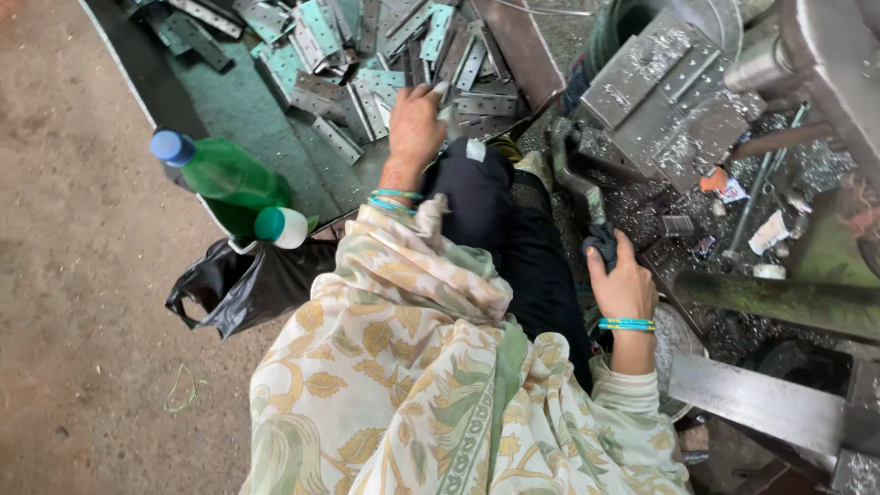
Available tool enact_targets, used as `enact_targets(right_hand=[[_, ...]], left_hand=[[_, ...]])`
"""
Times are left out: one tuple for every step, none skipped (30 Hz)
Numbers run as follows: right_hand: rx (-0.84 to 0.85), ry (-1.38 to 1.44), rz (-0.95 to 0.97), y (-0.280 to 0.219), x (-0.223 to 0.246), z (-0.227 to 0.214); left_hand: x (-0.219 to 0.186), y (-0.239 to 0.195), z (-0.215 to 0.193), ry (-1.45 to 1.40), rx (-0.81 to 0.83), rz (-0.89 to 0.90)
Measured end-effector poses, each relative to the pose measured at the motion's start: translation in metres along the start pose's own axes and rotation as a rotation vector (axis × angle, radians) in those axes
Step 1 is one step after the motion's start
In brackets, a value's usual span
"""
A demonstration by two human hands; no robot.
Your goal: The person picks up metal brackets from a bin by hand, positions them individually on a machine press to drill holes, and places the processed parts into a container.
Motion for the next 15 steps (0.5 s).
enact_targets(right_hand=[[-0.007,0.014,-0.003,0.0,0.001,0.0],[-0.001,0.026,-0.005,-0.001,0.001,0.0],[0.004,0.037,-0.008,0.0,0.001,0.0],[0.003,0.048,-0.002,0.001,0.001,-0.001],[0.005,0.039,-0.005,0.002,0.002,0.001],[0.004,0.026,-0.004,0.003,0.001,0.001],[0.003,0.013,-0.002,0.003,0.001,0.001],[-0.003,0.022,-0.004,0.004,0.001,0.001],[-0.008,0.031,-0.005,0.004,0.001,0.001],[-0.011,0.039,-0.006,0.003,0.001,0.001],[-0.005,0.042,-0.001,0.004,0.001,0.001],[0.0,0.045,0.007,0.004,0.001,0.001],[0.006,0.048,0.015,0.004,0.0,0.001],[0.004,0.051,0.013,0.004,-0.001,0.002],[0.003,0.055,0.011,0.004,-0.002,0.003]], left_hand=[[0.027,-0.009,0.008,0.054,0.022,-0.083],[0.051,-0.016,0.015,0.096,-0.024,-0.179],[0.074,-0.023,0.022,0.137,-0.07,-0.276],[0.095,-0.028,0.027,0.165,-0.101,-0.376],[0.115,-0.031,0.031,0.192,-0.133,-0.476],[0.128,-0.034,0.036,0.194,-0.139,-0.533],[0.138,-0.035,0.039,0.197,-0.146,-0.589],[0.143,-0.031,0.043,0.199,-0.157,-0.644],[0.144,-0.025,0.046,0.248,-0.155,-0.665],[0.142,-0.021,0.047,0.298,-0.149,-0.688],[0.14,-0.018,0.047,0.348,-0.144,-0.71],[0.136,-0.015,0.046,0.382,-0.172,-0.705],[0.132,-0.012,0.045,0.414,-0.2,-0.7],[0.127,-0.01,0.045,0.447,-0.23,-0.693],[0.125,-0.011,0.046,0.463,-0.214,-0.692]])
Point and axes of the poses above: each hand's wrist, its own y-axis towards the middle knuckle, its own z-axis out of the palm, x = y × z, the point moved 2 cm from there along y, towards the middle knuckle, and after that the axes turned 4 degrees about -x, right-handed, at the moved point
